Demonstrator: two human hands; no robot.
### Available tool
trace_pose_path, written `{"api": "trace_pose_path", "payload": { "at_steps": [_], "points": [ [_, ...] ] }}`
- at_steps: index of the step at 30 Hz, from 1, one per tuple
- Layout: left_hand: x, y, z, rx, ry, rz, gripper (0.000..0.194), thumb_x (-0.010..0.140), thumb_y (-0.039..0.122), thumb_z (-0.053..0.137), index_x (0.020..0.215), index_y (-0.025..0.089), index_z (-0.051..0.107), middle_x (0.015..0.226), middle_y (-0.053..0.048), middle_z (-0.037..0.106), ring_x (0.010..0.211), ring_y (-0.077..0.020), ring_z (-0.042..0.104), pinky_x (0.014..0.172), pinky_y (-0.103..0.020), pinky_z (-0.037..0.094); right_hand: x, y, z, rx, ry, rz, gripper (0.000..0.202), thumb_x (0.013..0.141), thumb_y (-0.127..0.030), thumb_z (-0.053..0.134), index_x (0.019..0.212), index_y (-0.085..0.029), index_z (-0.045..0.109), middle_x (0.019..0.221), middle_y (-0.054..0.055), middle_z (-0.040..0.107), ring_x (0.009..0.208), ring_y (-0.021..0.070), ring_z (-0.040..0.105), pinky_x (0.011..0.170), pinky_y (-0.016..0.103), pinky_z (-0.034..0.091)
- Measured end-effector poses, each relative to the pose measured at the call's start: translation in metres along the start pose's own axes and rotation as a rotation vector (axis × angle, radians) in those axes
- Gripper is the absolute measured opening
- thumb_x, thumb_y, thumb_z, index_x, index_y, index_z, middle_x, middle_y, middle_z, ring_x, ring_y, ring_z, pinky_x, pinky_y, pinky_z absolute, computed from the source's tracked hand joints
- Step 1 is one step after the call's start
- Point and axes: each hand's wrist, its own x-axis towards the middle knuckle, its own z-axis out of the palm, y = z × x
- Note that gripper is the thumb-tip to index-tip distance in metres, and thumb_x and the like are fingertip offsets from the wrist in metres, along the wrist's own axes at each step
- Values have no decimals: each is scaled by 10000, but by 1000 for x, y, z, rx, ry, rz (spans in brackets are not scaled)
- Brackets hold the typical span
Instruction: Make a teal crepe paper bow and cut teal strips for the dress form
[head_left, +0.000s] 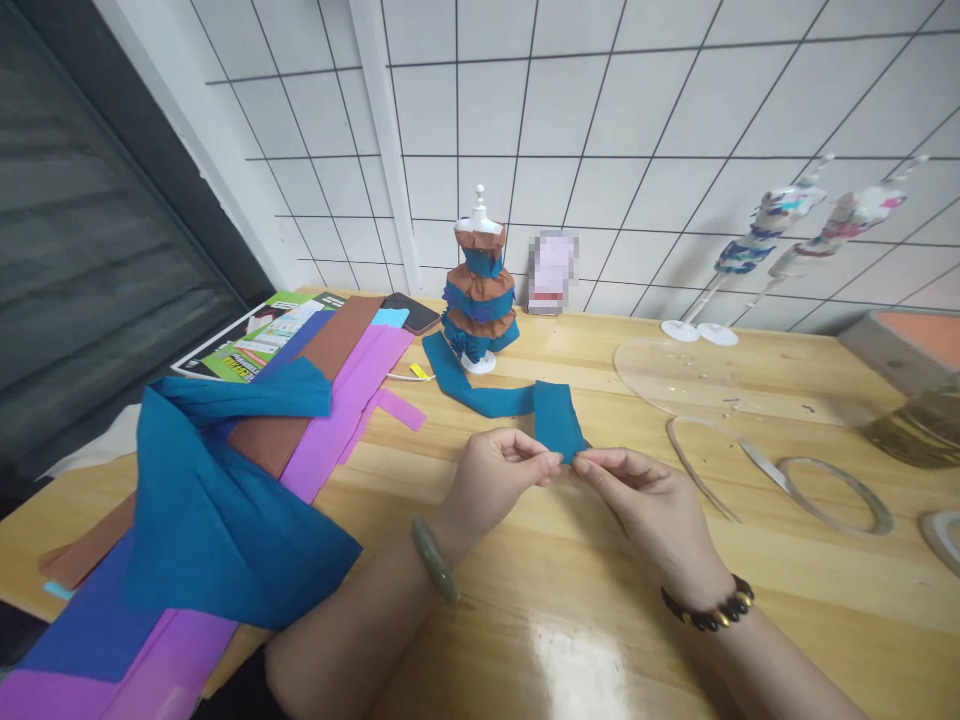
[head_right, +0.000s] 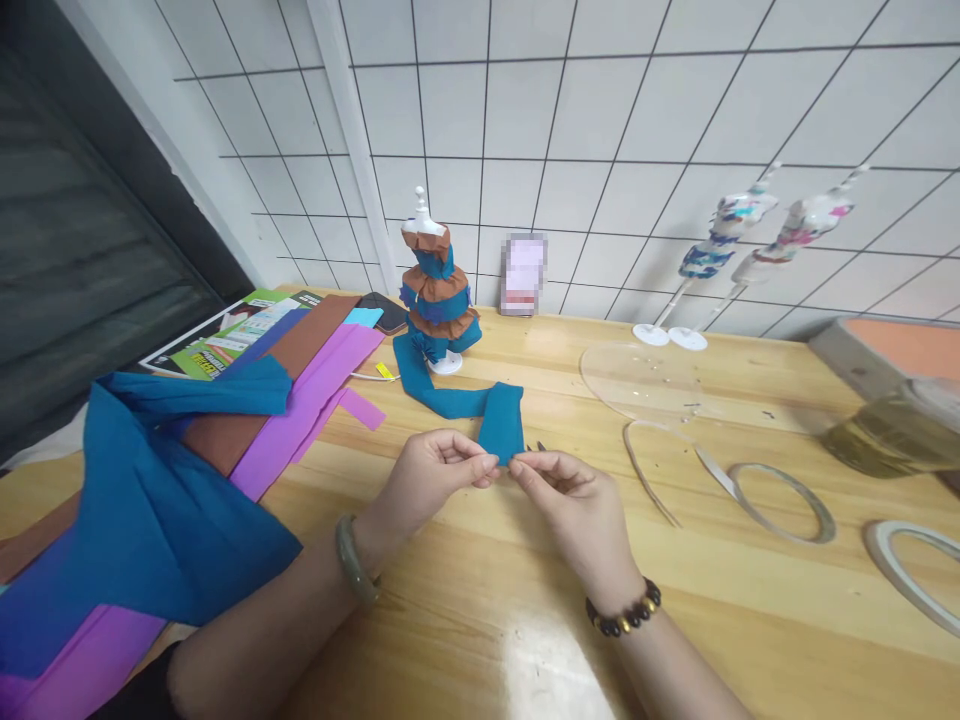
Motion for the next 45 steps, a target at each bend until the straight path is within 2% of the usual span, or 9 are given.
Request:
{"api": "trace_pose_path", "payload": {
  "at_steps": [9, 16, 21, 29, 34, 39, 42, 45],
  "points": [
    [-1, -2, 3, -54, 20, 18, 191, 657, 255, 693, 697, 128, 556, 644, -35, 645, 624, -126, 618, 627, -252, 487, 1, 2, 0, 8, -10, 16, 212, 597, -362, 725, 685, -171, 700, 734, 67, 736, 706, 203, 674, 697, 309, 536],
    [0, 2, 3, -67, 16, 28, 265, 657, 204, 687, 860, 143, 527, 607, 26, 569, 610, -123, 615, 611, -243, 487, 0, 2, -1, 48, -18, 27, 242, 590, -371, 739, 698, -168, 664, 707, 56, 724, 689, 188, 670, 676, 288, 534],
    [0, 0, 2, -35, -23, 55, 298, 680, 203, 667, 936, 151, 523, 694, 4, 598, 645, -112, 606, 664, -254, 485, 2, 5, 0, 111, -14, 21, 301, 583, -369, 755, 773, -178, 621, 718, 48, 711, 695, 191, 670, 667, 295, 534],
    [0, -2, 5, -72, -97, 111, 381, 673, 160, 669, 1021, 150, 513, 903, -67, 645, 877, -165, 619, 825, -304, 475, 2, 4, 2, 231, -47, -18, 320, 612, -323, 751, 857, -197, 589, 769, 33, 707, 746, 161, 660, 748, 285, 516],
    [-1, -5, 4, -94, -83, 106, 304, 703, 196, 647, 982, 147, 537, 787, -30, 623, 757, -146, 626, 695, -268, 501, -2, 3, 5, 187, -59, -96, 287, 629, -329, 737, 846, -201, 598, 730, 25, 703, 693, 156, 663, 697, 275, 531],
    [1, -2, 2, -126, -46, 58, 307, 692, 227, 658, 962, 134, 544, 719, -7, 600, 696, -133, 624, 652, -258, 514, -3, 6, 4, 25, -124, -206, 280, 689, -329, 685, 938, -211, 632, 818, 43, 698, 751, 183, 656, 729, 320, 533],
    [2, 0, 1, -130, -29, 50, 299, 680, 219, 668, 939, 128, 550, 706, -6, 603, 673, -122, 623, 639, -242, 512, -3, 8, 3, 1, -152, -214, 302, 687, -316, 686, 968, -215, 639, 825, 45, 708, 772, 197, 661, 761, 350, 530],
    [2, -1, 1, -126, -35, 44, 261, 675, 228, 674, 892, 124, 574, 710, -20, 622, 650, -119, 621, 645, -250, 508, -3, 8, 3, -1, -116, -184, 286, 663, -332, 701, 917, -205, 668, 809, 50, 715, 742, 205, 667, 740, 361, 541]
  ]
}}
